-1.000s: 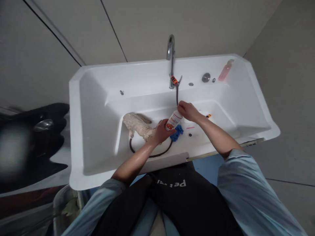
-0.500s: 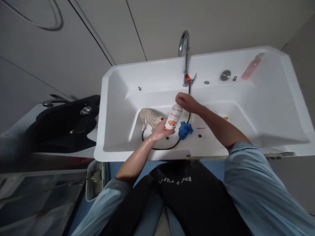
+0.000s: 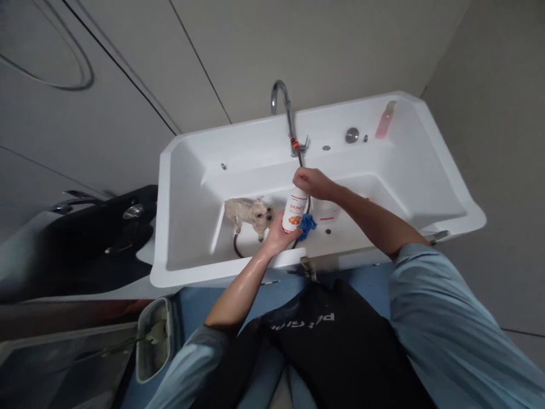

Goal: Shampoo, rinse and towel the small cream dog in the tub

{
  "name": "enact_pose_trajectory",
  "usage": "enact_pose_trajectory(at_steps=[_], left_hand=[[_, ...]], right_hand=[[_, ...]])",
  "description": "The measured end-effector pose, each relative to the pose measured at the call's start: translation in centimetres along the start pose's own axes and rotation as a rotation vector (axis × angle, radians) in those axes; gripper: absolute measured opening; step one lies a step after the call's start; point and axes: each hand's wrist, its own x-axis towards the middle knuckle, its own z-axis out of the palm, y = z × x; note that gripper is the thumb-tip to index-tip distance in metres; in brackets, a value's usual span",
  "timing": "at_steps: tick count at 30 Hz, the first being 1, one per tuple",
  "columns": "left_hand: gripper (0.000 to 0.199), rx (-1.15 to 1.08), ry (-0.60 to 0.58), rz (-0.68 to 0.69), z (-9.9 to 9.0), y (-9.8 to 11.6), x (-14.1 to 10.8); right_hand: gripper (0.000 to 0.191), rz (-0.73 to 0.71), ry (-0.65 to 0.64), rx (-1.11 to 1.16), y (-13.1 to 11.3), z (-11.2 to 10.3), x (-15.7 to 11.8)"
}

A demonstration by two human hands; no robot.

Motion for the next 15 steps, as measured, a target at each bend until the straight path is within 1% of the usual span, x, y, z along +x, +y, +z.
enact_pose_trajectory(at_steps=[4, 7, 11, 15], left_hand=[[0.06, -0.011, 0.027, 0.008, 3.7, 0.7, 0.2], [0.058, -0.005, 0.08, 0.04, 7.2, 1.1, 1.2], [0.055, 0.001, 0.164, 0.067, 13.3, 2.2, 3.4], [0.055, -0.004, 0.203, 0.058, 19.3, 4.0, 5.2]], right_hand=[[0.026, -0.069, -0.037, 0.087, 2.1, -2.9, -1.1], [0.028, -0.127, -0.085, 0.155, 4.4, -5.6, -1.3], [0.029, -0.211, -0.121, 0.198, 7.3, -10.3, -1.4], [0.028, -0.251, -0.175, 0.201, 9.8, -15.4, -1.5]])
